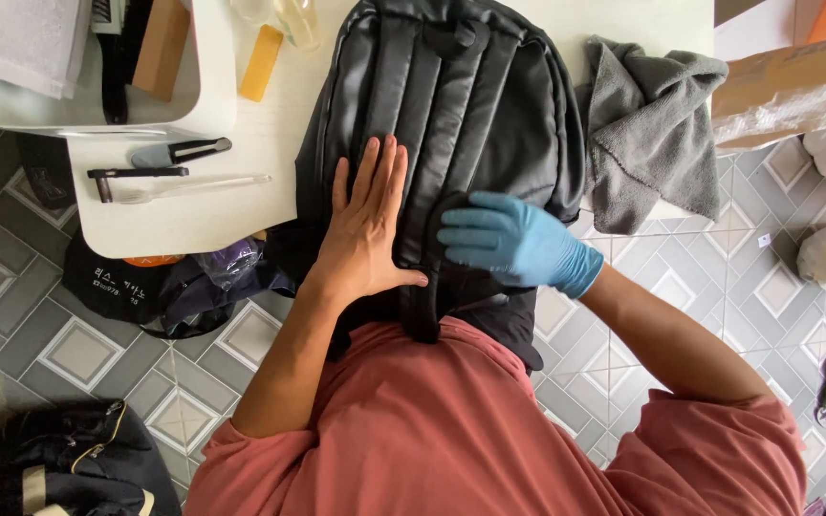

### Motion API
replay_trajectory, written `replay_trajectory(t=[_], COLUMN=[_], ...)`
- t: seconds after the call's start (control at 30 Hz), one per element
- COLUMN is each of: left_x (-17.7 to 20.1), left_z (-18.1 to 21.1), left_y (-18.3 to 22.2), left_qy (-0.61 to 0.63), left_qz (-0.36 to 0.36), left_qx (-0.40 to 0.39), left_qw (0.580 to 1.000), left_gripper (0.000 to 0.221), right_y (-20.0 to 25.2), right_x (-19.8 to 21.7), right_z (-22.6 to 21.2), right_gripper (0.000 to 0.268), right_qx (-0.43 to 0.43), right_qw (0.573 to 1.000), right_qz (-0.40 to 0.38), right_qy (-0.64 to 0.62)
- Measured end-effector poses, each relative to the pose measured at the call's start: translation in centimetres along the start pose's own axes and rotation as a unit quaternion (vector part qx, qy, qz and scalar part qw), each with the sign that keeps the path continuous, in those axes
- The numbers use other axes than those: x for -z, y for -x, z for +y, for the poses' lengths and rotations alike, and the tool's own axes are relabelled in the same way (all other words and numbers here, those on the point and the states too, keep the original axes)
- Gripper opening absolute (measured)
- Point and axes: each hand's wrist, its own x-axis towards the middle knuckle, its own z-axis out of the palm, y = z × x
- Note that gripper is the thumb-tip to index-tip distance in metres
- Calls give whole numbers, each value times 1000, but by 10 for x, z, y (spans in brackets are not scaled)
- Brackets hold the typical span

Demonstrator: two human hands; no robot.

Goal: Polishing and cleaning a black backpack using a sponge and cleaning agents at a polishing station.

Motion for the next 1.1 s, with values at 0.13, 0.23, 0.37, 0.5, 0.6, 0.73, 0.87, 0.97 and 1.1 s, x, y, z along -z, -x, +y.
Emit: replay_trajectory(t=[0.13,0.23,0.37,0.5,0.6,0.73,0.87,0.97,1.1], left_x=[-3,-3,-5,-2,-4,-3,-2,-3,-1], left_z=[-1,-2,-3,-4,-4,-5,-4,-4,-4], left_y=[2,1,4,2,5,4,2,2,4], left_qy=[20,16,0,27,30,33,24,24,19], left_qz=[7,16,29,17,20,25,18,17,25], left_qx=[-4,-6,-19,-13,-16,-16,-11,-10,-13], left_qw=[1000,1000,999,999,999,999,999,999,999], left_gripper=[173,174,180,175,175,177,174,175,174], right_y=[12,-12,-34,-18,-8,-37,-32,-10,-38], right_x=[9,8,-20,-7,-10,-18,-20,-18,-10], right_z=[50,32,-30,30,49,-4,10,72,37], right_gripper=[53,53,57,55,64,50,47,63,54], right_qx=[-107,-105,18,15,-147,-50,22,-93,-59], right_qw=[990,992,998,999,986,998,996,994,996], right_qz=[9,21,38,25,28,41,26,62,58], right_qy=[94,71,-39,-21,78,-1,-79,16,37])
